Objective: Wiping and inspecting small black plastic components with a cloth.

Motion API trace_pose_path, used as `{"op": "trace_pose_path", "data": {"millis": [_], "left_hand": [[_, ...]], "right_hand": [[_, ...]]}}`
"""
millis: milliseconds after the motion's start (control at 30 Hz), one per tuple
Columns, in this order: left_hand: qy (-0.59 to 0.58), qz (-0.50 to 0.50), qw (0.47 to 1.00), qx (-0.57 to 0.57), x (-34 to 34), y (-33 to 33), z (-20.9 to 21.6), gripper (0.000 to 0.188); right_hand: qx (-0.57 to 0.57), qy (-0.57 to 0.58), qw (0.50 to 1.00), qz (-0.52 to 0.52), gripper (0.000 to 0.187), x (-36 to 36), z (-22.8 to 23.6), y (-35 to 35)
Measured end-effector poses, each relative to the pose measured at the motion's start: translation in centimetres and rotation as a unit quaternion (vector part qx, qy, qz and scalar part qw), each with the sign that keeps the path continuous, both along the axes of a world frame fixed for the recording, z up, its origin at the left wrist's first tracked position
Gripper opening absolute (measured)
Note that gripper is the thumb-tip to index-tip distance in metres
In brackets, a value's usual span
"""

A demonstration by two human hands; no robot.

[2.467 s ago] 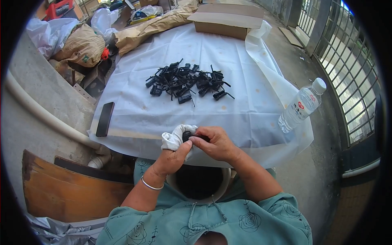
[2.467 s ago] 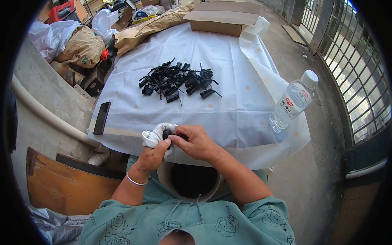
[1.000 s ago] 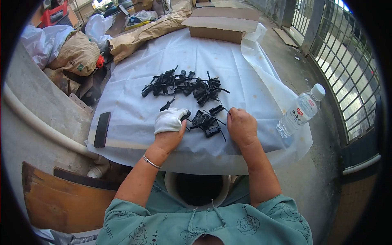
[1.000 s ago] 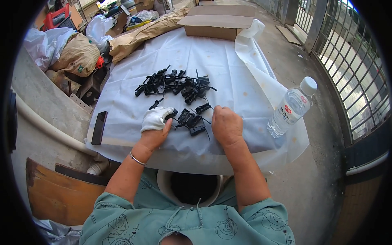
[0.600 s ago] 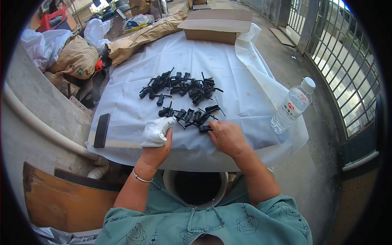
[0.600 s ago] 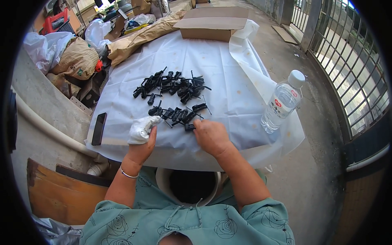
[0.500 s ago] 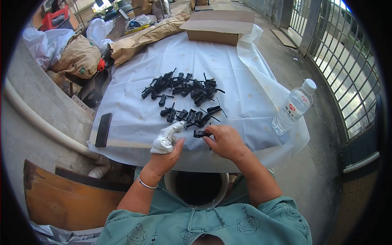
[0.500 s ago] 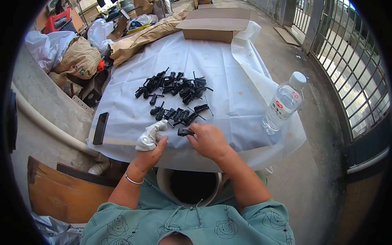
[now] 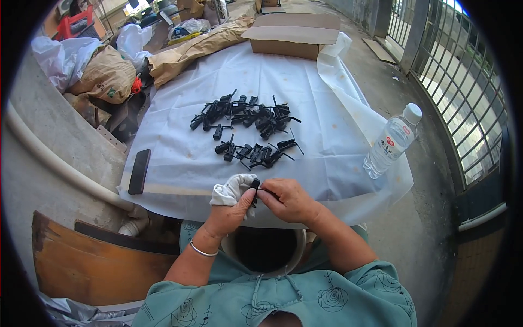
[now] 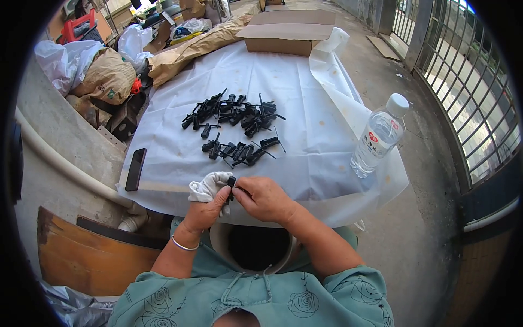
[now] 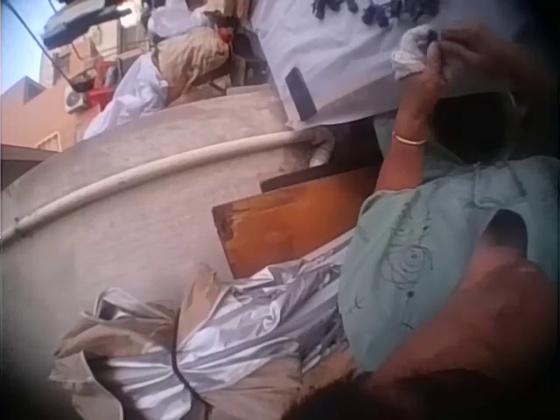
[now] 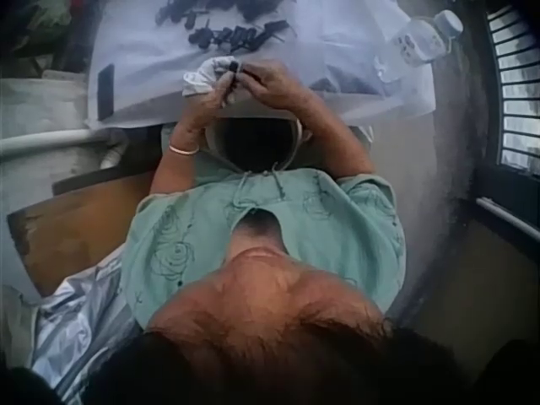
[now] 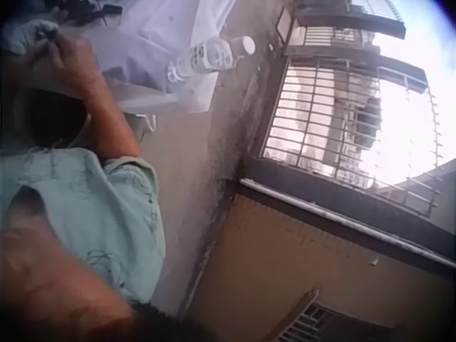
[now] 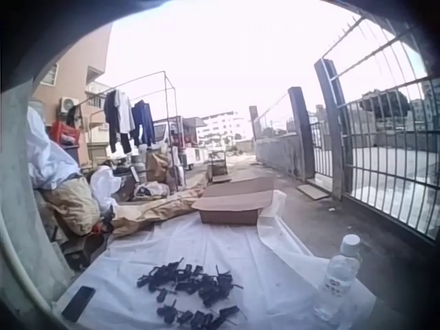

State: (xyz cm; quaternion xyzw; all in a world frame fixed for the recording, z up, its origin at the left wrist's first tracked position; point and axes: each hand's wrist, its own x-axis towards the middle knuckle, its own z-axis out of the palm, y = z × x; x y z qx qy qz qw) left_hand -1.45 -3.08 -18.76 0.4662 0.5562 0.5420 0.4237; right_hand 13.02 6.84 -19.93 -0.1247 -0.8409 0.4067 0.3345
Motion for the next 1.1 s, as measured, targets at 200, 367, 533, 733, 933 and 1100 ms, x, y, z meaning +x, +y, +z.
{"op": "trace_pose_path", "data": {"millis": [200,367,533,733,933,1100], "left_hand": [[-0.033,0.03,0.999,0.02,0.7,0.2,-0.4,0.026],[-0.054,-0.024,0.997,0.042,0.7,-0.1,0.3,0.023],[-0.019,0.025,0.999,-0.002,0.8,-0.1,0.1,0.026],[0.218,0.107,0.966,0.091,1.1,0.0,-1.2,0.025],[0.379,0.111,0.905,0.159,1.3,-0.1,-0.7,0.026],[0.403,0.112,0.894,0.158,1.1,-0.4,-1.0,0.026]], "right_hand": [[0.092,0.106,0.989,-0.048,0.017,-0.8,0.9,-1.9],[-0.173,0.013,0.98,-0.102,0.019,-1.1,-0.2,-0.9],[-0.214,0.0,0.977,-0.024,0.022,-0.3,0.4,0.0],[-0.059,-0.002,0.998,-0.027,0.023,-0.9,0.2,-1.1],[-0.156,-0.03,0.985,-0.073,0.023,-1.6,-1.5,-1.9],[-0.259,-0.01,0.965,-0.033,0.023,-2.3,-2.7,-2.0]]}}
